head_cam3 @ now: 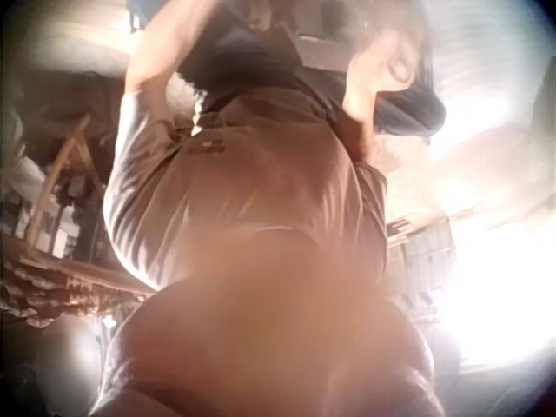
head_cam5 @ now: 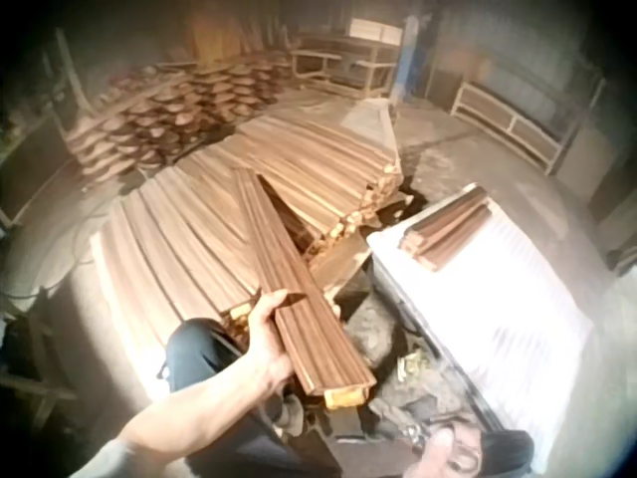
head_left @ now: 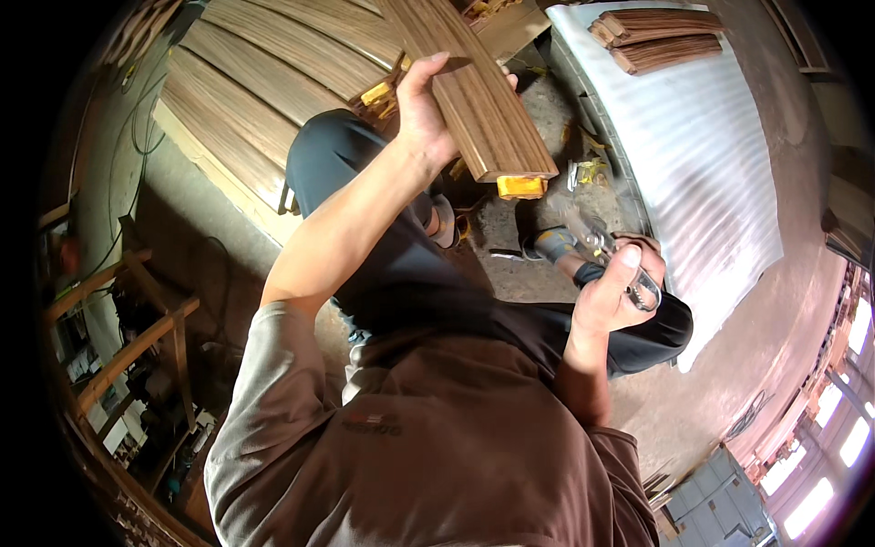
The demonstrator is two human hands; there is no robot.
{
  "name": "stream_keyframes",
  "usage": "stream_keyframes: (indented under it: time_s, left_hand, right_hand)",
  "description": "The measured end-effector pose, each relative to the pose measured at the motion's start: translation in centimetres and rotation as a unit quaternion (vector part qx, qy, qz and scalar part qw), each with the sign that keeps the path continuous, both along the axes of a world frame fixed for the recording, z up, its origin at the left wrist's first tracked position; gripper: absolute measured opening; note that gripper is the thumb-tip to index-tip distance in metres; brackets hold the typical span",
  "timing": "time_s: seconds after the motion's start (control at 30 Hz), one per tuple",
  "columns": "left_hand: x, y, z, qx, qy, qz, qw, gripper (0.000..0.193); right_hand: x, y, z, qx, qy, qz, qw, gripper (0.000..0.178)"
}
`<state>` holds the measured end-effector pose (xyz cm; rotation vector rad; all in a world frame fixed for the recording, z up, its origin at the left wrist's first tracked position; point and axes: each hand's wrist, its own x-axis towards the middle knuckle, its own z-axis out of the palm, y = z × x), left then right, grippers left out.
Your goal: The person uses a knife to shave and shape the ends of curved wooden pieces. They pick up each piece from a rack, remove excess material with the knife, and place the finished pieces onto a white sheet on the floor.
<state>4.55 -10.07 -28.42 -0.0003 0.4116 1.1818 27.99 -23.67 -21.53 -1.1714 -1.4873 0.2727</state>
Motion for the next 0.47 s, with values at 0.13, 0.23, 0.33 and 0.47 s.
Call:
stream_keyframes:
  time_s: [0.13,0.23,0.33,0.47]
  left_hand:
    - [-0.1,-0.1,0.4,0.004,-0.001,-0.008,1.0,0.077]
    - [0.1,-0.2,0.7,0.009,0.008,-0.003,1.0,0.076]
    - [0.2,-0.1,0.6,0.031,-0.001,0.007,0.999,0.075]
    - [0.0,-0.1,0.2,0.046,-0.002,-0.005,0.999,0.074]
  right_hand:
    - [-1.0,1.5,-0.5,-0.157,0.087,-0.016,0.984,0.024]
    - [-1.8,2.5,-2.0,-0.445,0.301,0.034,0.843,0.022]
    - [-3.3,2.9,-1.9,-0.496,0.322,0.053,0.805,0.021]
    - [-3.4,3.2,-2.5,-0.455,0.337,0.071,0.821,0.022]
